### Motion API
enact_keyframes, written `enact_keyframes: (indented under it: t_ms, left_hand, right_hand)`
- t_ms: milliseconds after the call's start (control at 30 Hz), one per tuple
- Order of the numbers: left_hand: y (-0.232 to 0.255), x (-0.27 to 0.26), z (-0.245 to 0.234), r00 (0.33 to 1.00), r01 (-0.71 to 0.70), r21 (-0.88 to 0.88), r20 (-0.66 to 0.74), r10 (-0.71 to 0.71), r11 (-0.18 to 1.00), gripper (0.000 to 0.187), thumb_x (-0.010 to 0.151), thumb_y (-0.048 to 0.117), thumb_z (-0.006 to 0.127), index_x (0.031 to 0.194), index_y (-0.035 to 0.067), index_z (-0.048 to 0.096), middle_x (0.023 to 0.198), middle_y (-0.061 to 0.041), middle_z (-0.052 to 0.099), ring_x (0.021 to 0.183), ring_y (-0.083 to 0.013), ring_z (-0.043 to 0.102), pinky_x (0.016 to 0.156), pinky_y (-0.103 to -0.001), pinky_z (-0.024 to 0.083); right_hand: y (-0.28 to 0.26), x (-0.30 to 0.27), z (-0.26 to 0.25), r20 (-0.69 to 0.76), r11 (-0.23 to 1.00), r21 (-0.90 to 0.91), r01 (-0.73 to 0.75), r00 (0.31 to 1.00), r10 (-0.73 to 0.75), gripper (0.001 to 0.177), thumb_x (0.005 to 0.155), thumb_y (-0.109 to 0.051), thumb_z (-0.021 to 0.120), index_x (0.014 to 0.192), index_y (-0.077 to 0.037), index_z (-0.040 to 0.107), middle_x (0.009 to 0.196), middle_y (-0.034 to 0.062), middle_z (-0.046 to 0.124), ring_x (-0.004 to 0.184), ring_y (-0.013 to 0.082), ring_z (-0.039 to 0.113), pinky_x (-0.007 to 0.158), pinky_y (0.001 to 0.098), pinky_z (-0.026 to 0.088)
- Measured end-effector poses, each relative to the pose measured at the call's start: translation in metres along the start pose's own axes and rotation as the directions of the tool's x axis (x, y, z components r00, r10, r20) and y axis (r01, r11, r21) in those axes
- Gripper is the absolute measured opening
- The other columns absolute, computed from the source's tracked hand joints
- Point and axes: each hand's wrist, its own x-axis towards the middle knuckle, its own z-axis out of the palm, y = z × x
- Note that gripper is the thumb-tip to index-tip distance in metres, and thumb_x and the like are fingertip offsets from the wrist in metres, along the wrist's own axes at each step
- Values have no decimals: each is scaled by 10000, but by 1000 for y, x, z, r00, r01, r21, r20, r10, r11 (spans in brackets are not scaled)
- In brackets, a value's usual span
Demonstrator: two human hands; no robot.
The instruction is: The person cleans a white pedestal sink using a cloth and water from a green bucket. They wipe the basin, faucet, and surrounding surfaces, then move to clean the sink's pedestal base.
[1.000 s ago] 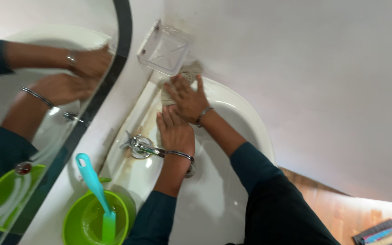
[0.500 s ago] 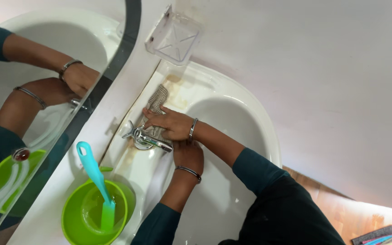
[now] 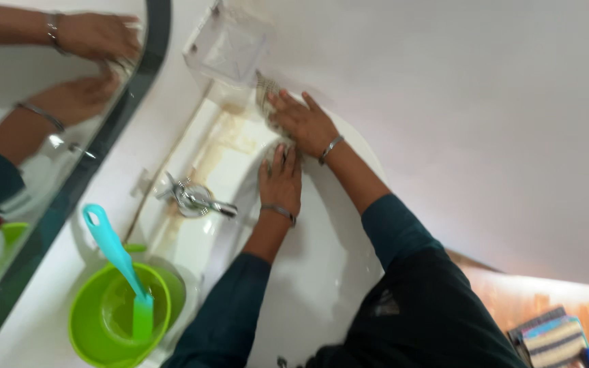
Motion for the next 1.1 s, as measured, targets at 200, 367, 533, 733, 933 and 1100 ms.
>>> enact_keyframes:
  t_ms: [200, 367, 533, 733, 933, 1100]
  left_hand:
    - [35, 3, 15, 972, -230, -135, 9, 234, 964, 644, 883, 9, 548, 1514, 87, 443, 1566, -125, 432, 1513, -335, 295, 1131, -591, 343]
    - [79, -22, 3, 912, -386, -311, 9, 409, 868, 517, 874, -5, 560, 1385, 64, 527, 1352, -177, 561, 1305, -374, 498, 1055, -553, 429]
    - [108, -68, -13, 886, -367, -592, 12, 463, 718, 334, 905, -51, 561, 1234, 5, 554, 1131, -227, 561, 1003, -384, 592, 872, -486, 505]
    - [120, -145, -33, 846, -449, -699, -132, 517, 556, 400, 730, -71, 559, 1110, 48, 593, 1069, -221, 543, 1002, -412, 584, 837, -478, 529]
    - [93, -213, -63, 809, -305, -767, 104, 578, 565, 496, 686, 60, 648, 1180, 35, 604, 1089, -202, 595, 1009, -400, 598, 858, -489, 513]
    - [57, -246, -72, 742, -109, -777, 351, 571, 619, 401, 885, 240, 663, 1256, 98, 612, 1139, -149, 633, 1109, -349, 596, 980, -466, 483]
  right_hand:
    - [26, -67, -38, 157, 875, 197, -442, 895, 417, 678, 811, -78, 628, 1452, -96, 406, 1520, 184, 490, 1234, 364, 589, 1095, 536, 408]
    - [14, -142, -57, 139, 744, 336, -577, 812, 566, 816, 697, -82, 608, 1463, -89, 329, 1286, 219, 637, 1095, 427, 658, 829, 490, 556]
    - [-23, -228, -65, 232, 476, 354, -805, 569, 789, 773, 723, -150, 622, 1447, -119, 355, 1019, 261, 707, 947, 456, 685, 837, 502, 547]
    - [-115, -318, -52, 84, 350, 411, -842, 417, 905, 668, 774, -181, 623, 1402, -102, 412, 951, 256, 696, 778, 444, 685, 648, 544, 544]
    - [-236, -366, -63, 73, 296, 422, -857, 358, 931, 745, 771, -175, 632, 1463, -42, 389, 1129, 249, 689, 934, 395, 705, 702, 483, 563]
    - [-276, -361, -79, 76, 531, 279, -800, 570, 818, 848, 683, -178, 574, 1492, 2, 400, 1672, 286, 197, 1506, 453, 293, 1074, 567, 380]
